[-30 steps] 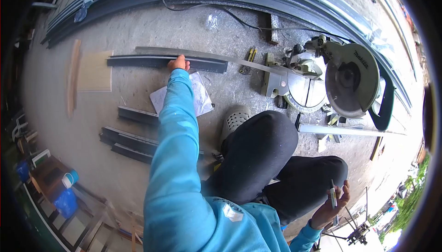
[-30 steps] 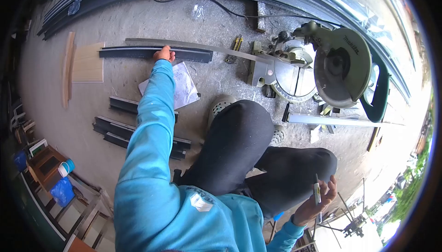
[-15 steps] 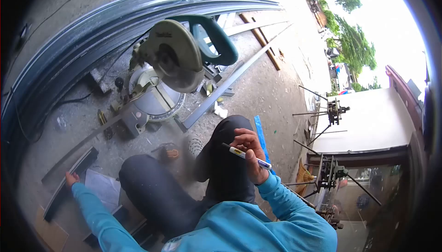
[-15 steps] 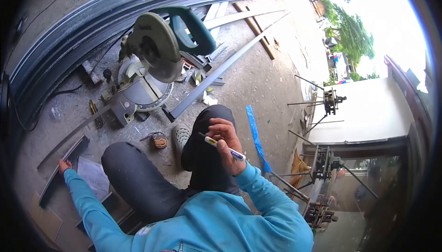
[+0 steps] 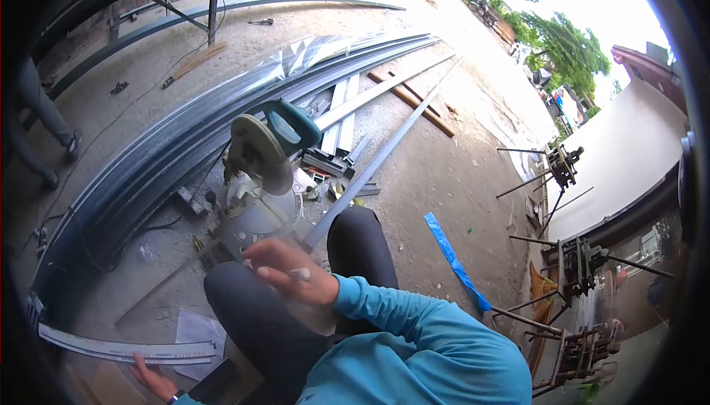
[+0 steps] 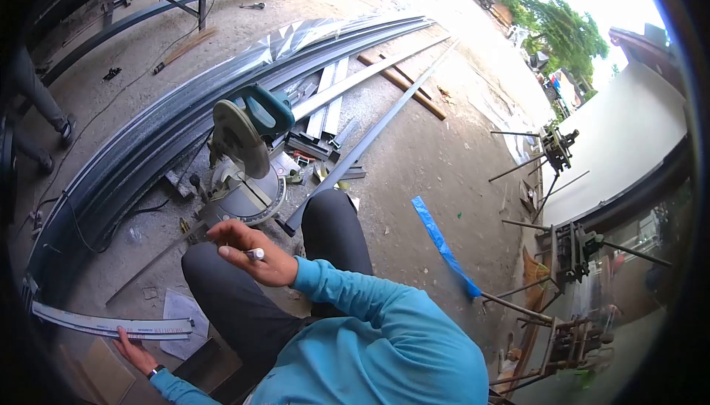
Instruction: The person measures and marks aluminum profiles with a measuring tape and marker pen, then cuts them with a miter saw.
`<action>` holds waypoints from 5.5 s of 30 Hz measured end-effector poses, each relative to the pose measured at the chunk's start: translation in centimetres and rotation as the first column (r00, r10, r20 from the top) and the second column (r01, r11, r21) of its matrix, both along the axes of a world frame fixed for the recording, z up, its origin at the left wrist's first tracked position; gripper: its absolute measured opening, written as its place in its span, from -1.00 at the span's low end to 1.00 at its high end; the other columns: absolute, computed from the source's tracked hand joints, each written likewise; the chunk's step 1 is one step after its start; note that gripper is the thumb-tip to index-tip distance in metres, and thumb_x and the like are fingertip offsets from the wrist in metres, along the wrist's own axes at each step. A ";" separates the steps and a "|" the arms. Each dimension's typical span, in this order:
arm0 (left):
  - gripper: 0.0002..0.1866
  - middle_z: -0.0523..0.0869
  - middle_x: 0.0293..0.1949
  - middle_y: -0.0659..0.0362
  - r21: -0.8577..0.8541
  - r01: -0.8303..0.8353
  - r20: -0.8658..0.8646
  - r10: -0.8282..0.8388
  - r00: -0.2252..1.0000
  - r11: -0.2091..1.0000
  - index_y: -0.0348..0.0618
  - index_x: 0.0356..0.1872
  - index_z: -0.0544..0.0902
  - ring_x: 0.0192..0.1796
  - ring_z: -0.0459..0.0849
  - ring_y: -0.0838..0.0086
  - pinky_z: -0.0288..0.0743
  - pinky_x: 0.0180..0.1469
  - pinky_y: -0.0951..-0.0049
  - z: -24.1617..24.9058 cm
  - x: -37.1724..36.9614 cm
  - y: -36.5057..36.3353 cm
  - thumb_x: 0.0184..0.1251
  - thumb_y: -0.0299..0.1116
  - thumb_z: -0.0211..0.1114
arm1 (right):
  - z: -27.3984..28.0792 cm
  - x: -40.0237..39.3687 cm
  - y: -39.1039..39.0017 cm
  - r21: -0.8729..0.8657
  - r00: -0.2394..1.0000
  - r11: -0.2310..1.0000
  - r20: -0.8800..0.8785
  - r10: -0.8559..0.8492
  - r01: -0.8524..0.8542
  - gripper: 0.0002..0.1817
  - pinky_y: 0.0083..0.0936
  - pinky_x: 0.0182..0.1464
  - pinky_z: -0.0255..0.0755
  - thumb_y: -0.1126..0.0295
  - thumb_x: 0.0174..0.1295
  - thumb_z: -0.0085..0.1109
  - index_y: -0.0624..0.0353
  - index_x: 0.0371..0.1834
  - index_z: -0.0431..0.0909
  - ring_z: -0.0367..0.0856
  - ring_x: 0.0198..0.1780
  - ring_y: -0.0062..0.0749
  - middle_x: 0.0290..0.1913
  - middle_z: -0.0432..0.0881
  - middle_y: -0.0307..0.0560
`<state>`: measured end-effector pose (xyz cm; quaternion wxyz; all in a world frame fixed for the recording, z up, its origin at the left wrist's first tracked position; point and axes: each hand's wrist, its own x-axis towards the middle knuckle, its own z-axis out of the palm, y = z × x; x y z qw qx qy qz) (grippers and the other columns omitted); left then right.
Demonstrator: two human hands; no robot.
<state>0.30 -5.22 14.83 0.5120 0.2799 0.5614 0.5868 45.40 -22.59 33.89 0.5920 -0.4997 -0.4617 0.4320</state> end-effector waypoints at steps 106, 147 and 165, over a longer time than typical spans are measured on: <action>-0.02 0.63 0.25 -0.03 0.117 0.993 -0.984 -0.132 0.118 0.017 -0.19 0.45 0.46 0.26 0.63 -0.01 0.49 0.29 0.04 20.5 30.5 -14.1 -0.03 -0.06 0.70 | 0.9 6.8 -15.1 0.037 0.955 0.971 0.172 -0.239 0.237 -0.35 -0.47 -0.19 0.57 -0.16 0.54 0.17 0.39 -0.01 0.68 0.68 -0.26 -0.46 -0.30 0.72 -0.05; -0.83 0.69 -0.41 0.12 0.140 0.964 -0.989 -0.019 0.148 0.226 -0.25 -0.13 0.55 -0.26 0.77 0.33 0.67 -0.27 0.27 15.6 30.9 -15.3 0.44 -0.35 0.24 | 0.2 9.4 -11.4 0.206 0.785 0.844 0.311 -0.536 0.495 -0.74 -0.49 -0.08 0.40 0.25 0.57 0.10 0.22 0.05 0.58 0.62 -0.19 -0.39 -0.28 0.62 -0.06; -0.76 0.60 -0.33 0.26 0.055 0.952 -0.998 0.059 0.039 0.302 -0.12 -0.07 0.57 -0.17 0.66 0.43 0.42 -0.20 0.29 14.9 29.4 -15.7 0.48 -0.18 0.26 | -2.6 9.2 -9.8 0.237 0.640 0.843 0.561 -0.525 0.484 -0.66 -0.51 -0.07 0.44 0.20 0.60 0.13 0.32 0.09 0.57 0.56 -0.14 -0.45 -0.13 0.60 -0.09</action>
